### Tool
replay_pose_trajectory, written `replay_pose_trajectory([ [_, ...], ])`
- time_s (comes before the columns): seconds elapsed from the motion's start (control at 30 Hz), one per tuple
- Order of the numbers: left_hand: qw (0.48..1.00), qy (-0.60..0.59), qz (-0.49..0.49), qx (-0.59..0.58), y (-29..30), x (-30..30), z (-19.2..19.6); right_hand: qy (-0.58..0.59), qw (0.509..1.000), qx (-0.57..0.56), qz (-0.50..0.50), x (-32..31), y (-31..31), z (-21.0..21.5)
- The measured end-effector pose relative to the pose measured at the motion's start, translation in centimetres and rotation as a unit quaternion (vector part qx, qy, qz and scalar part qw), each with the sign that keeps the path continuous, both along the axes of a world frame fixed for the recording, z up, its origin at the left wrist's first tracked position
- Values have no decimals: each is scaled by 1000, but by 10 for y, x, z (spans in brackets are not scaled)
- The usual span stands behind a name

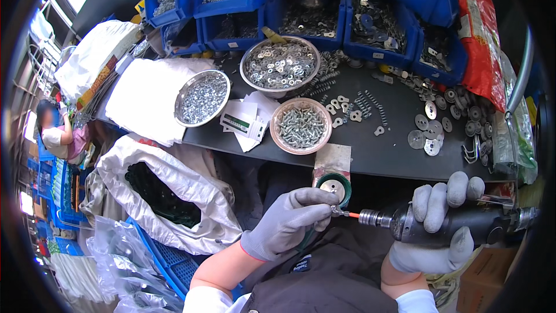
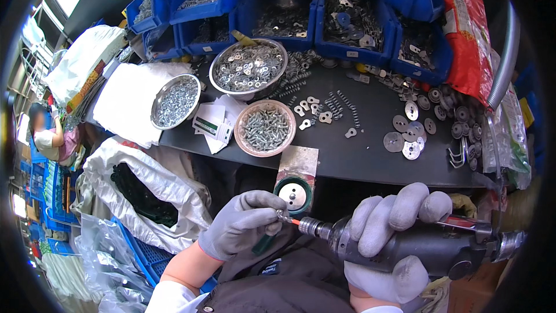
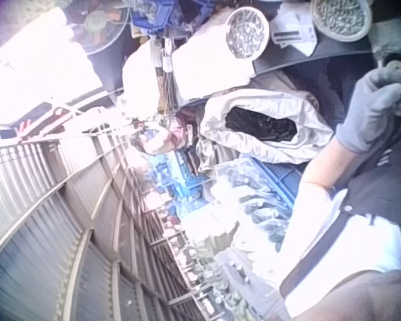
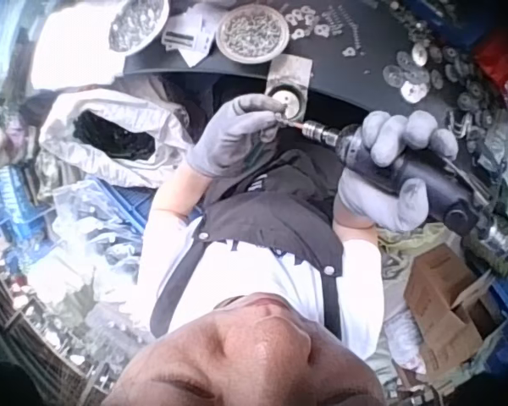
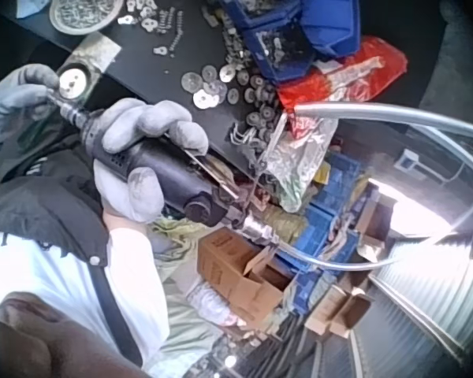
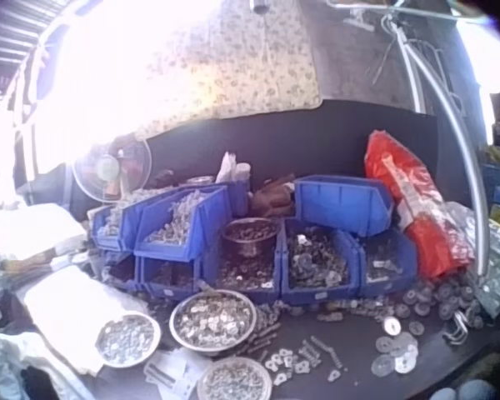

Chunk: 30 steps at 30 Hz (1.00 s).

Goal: The person assembles small metal hardware components using an assembly jig, a grease dispenser, and an electric screwdriver. The components include metal washers, springs, metal discs, and plastic caps, which are combined into hardware assemblies.

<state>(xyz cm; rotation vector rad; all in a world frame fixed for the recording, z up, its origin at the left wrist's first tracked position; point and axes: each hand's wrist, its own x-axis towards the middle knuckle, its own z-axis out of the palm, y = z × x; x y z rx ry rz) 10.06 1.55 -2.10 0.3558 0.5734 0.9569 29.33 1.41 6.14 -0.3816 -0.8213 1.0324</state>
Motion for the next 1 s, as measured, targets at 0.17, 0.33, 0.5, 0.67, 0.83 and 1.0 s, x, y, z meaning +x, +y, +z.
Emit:
replay_pose_trajectory([
  [0.17,1000,6,-10,0,1,3,-3,2,1000,9,9,8,1,-5],
  [0.33,999,25,-31,3,2,7,-1,6,1000,2,4,14,-1,-5],
  [0.5,999,28,-37,-2,-1,14,2,28,999,18,19,20,1,-12],
  [0.67,834,333,114,424,-4,17,3,68,997,-19,-20,19,-2,-13],
  [0.83,874,224,104,417,-7,14,6,142,990,-13,-16,17,2,-12],
  [1.0,697,535,135,459,3,-6,30,105,985,-37,-135,32,17,-17],
])
